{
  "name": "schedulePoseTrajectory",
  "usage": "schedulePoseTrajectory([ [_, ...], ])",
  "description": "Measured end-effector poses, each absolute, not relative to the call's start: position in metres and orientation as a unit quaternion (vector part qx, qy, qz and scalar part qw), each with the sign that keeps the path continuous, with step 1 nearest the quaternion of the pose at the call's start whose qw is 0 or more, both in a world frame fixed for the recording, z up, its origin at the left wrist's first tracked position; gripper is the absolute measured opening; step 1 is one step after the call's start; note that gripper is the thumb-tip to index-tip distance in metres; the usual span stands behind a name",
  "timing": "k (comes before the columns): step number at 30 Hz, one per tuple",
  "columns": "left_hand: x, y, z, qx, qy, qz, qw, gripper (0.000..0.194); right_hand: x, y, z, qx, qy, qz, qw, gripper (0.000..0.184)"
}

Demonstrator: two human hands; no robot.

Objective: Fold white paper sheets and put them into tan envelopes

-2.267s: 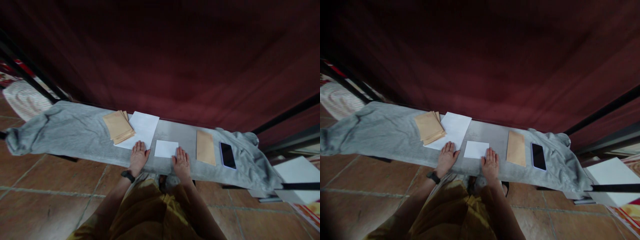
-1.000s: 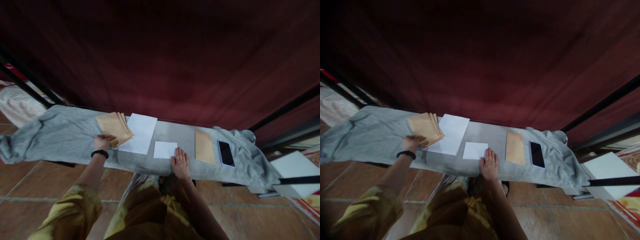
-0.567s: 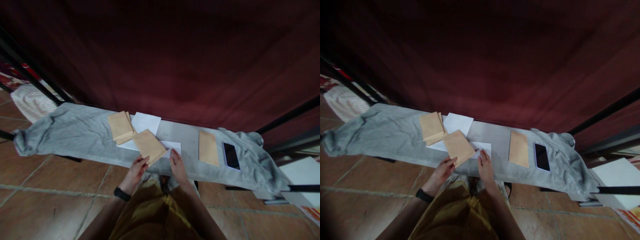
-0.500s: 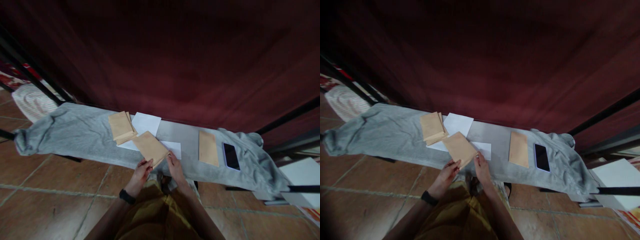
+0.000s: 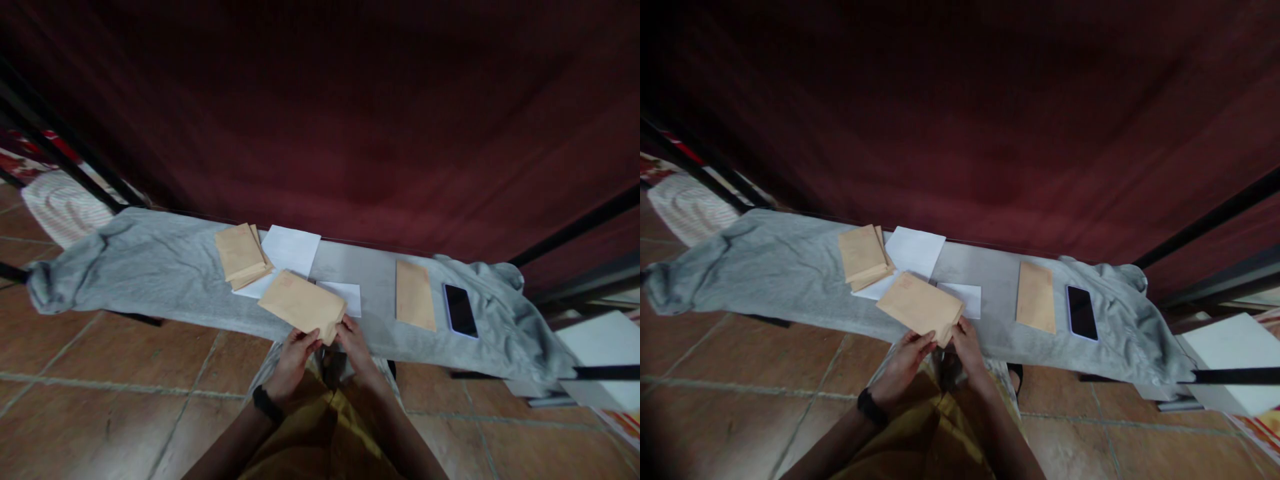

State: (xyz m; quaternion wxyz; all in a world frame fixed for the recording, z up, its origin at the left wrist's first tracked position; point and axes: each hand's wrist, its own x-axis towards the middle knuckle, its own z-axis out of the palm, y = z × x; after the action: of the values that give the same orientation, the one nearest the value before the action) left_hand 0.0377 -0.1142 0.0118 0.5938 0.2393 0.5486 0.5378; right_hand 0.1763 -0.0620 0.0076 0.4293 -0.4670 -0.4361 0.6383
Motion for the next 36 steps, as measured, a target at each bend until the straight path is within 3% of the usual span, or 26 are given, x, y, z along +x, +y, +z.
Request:
schedulePoseTrajectory([
  [6,0.034,-0.113,0.013,0.238,0.533,0.496,0.643,0.033,0.184,-0.059,0.016,-0.454,-0.398,0.672,0.428,0.04],
  [12,0.047,-0.126,0.017,0.325,0.532,0.406,0.668,0.035,0.195,-0.047,0.006,-0.526,-0.498,0.535,0.435,0.03],
  [14,0.046,-0.123,0.022,0.439,0.563,0.389,0.582,0.035,0.203,-0.046,0.003,-0.538,-0.522,0.502,0.432,0.028],
  [16,0.041,-0.113,0.03,0.585,0.591,0.375,0.41,0.036,0.21,-0.046,0.002,-0.531,-0.531,0.492,0.44,0.03],
  [19,0.028,-0.09,0.043,0.764,0.565,0.262,0.169,0.083,0.218,-0.045,0.002,-0.49,-0.527,0.524,0.456,0.033],
  [21,0.019,-0.075,0.047,0.809,0.547,0.193,0.098,0.106,0.221,-0.043,0.003,-0.466,-0.527,0.548,0.452,0.033],
  [27,0.008,-0.059,0.039,0.852,0.504,0.103,0.1,0.121,0.23,-0.044,-0.005,-0.469,-0.547,0.544,0.43,0.028],
  [33,0.014,-0.064,0.035,0.842,0.522,0.116,0.066,0.115,0.237,-0.053,0.01,-0.592,-0.602,0.277,0.458,0.033],
  [36,0.016,-0.066,0.035,0.836,0.532,0.122,0.054,0.113,0.235,-0.059,0.022,-0.565,-0.629,0.267,0.462,0.029],
])
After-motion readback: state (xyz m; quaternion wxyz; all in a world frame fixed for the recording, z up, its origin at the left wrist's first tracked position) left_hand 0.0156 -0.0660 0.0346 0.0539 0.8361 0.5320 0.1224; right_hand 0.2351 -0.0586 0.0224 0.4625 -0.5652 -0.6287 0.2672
